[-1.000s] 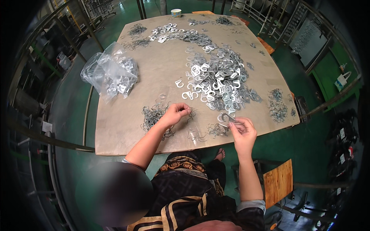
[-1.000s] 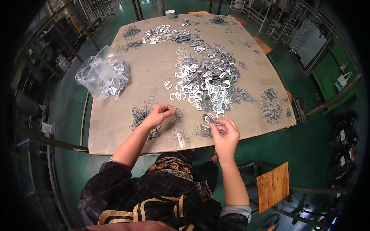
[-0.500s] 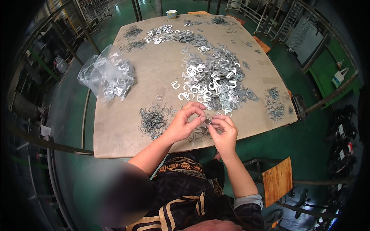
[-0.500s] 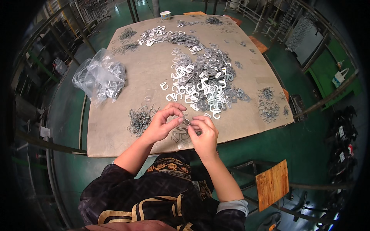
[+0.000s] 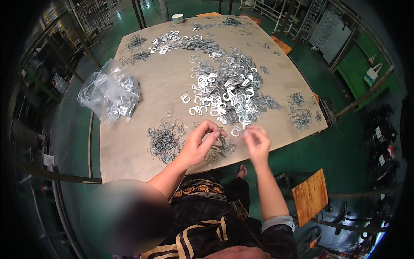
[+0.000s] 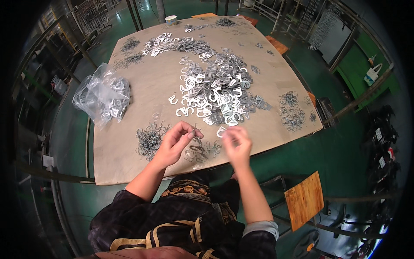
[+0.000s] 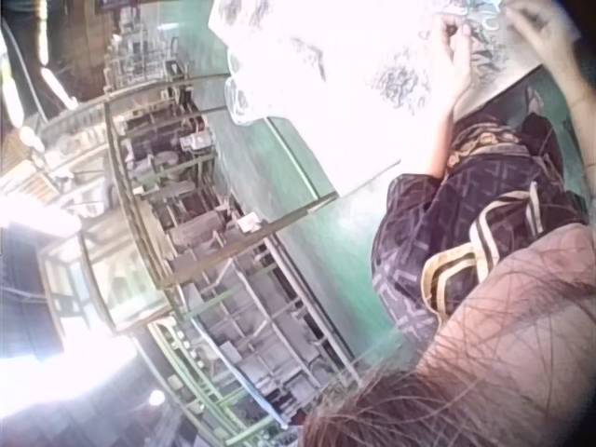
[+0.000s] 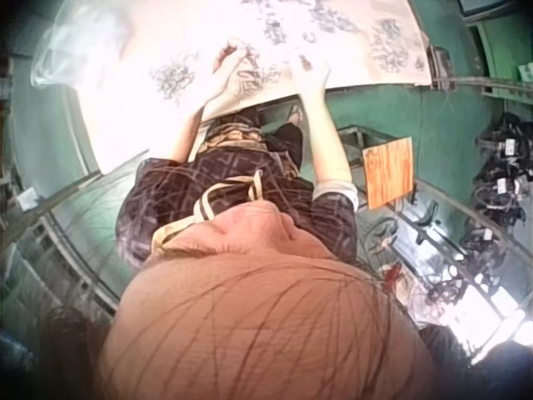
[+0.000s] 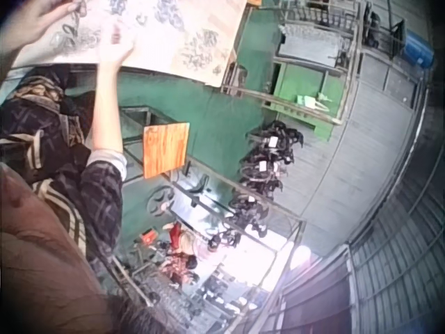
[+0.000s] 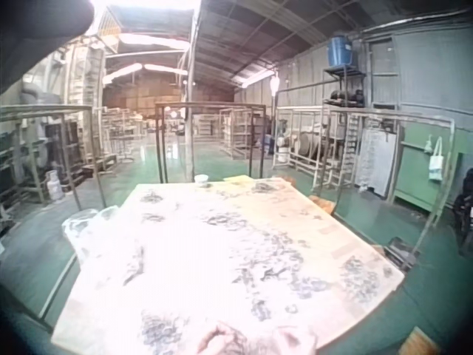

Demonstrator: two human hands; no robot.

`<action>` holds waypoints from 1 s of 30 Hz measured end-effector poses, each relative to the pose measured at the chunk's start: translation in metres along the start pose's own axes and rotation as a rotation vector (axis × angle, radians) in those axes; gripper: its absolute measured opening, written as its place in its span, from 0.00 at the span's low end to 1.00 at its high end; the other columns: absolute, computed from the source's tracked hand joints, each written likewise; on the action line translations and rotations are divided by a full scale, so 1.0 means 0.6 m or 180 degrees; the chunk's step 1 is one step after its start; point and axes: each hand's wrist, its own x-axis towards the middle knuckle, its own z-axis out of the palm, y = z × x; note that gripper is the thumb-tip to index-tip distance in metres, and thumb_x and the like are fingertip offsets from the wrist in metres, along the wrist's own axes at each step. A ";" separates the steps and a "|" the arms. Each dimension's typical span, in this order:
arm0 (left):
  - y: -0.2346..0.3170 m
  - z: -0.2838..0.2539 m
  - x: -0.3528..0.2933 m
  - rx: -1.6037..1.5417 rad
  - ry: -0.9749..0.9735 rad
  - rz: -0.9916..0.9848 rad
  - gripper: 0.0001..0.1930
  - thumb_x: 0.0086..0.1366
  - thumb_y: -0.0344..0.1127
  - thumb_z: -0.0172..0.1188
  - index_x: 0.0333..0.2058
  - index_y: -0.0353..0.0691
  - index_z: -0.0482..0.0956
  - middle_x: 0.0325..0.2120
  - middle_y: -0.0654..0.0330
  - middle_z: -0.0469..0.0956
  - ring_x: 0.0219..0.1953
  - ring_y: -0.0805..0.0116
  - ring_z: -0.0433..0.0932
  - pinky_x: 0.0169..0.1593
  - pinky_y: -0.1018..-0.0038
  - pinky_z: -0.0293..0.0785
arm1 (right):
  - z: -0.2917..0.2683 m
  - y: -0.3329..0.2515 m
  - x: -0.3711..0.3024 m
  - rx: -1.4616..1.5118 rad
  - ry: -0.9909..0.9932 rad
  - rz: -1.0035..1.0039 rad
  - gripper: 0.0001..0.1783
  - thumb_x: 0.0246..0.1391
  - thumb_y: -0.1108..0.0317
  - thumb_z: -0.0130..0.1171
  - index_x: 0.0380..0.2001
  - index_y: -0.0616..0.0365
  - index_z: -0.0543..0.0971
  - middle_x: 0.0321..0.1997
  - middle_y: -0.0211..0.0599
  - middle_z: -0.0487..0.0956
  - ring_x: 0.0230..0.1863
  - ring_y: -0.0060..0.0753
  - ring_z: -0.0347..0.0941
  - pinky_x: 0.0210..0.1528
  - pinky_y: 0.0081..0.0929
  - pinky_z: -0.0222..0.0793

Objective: The person repeatedly picks up small metal hooks and wire loops from a table, inserts the hooks into the loops, and accumulates the assembled units in their hand. Periodically, the person lifts the assembled chain and hangs it on a nearby rack before returning to the table to continue assembling more units.

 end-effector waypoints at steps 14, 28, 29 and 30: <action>0.022 0.024 -0.018 0.0289 -0.0241 -0.0065 0.04 0.70 0.29 0.50 0.38 0.35 0.69 0.38 0.57 0.78 0.45 0.71 0.75 0.52 0.71 0.68 | -0.013 0.169 0.057 -0.2335 -0.1139 0.0297 0.21 0.43 0.76 0.65 0.45 0.53 0.80 0.41 0.44 0.72 0.45 0.49 0.72 0.47 0.42 0.69; 0.001 0.093 -0.026 0.0439 -0.0420 0.0095 0.05 0.66 0.29 0.54 0.37 0.34 0.72 0.32 0.56 0.78 0.37 0.68 0.78 0.43 0.72 0.72 | -0.082 0.058 0.050 -0.0020 -0.0342 0.1700 0.10 0.44 0.79 0.68 0.27 0.66 0.75 0.24 0.35 0.80 0.22 0.21 0.75 0.26 0.19 0.71; -0.004 0.099 -0.025 0.0500 -0.0428 0.0102 0.05 0.66 0.29 0.54 0.37 0.34 0.72 0.32 0.55 0.78 0.37 0.67 0.78 0.42 0.72 0.72 | -0.086 0.022 0.039 0.0263 -0.0228 0.1814 0.10 0.45 0.79 0.68 0.27 0.66 0.75 0.24 0.35 0.80 0.23 0.21 0.75 0.26 0.18 0.71; -0.010 0.106 -0.024 0.0591 -0.0405 0.0151 0.05 0.65 0.28 0.55 0.36 0.34 0.72 0.31 0.55 0.78 0.35 0.65 0.78 0.41 0.71 0.72 | -0.089 -0.015 0.023 0.0541 -0.0104 0.1932 0.10 0.45 0.79 0.68 0.27 0.66 0.75 0.24 0.35 0.80 0.24 0.20 0.76 0.27 0.17 0.71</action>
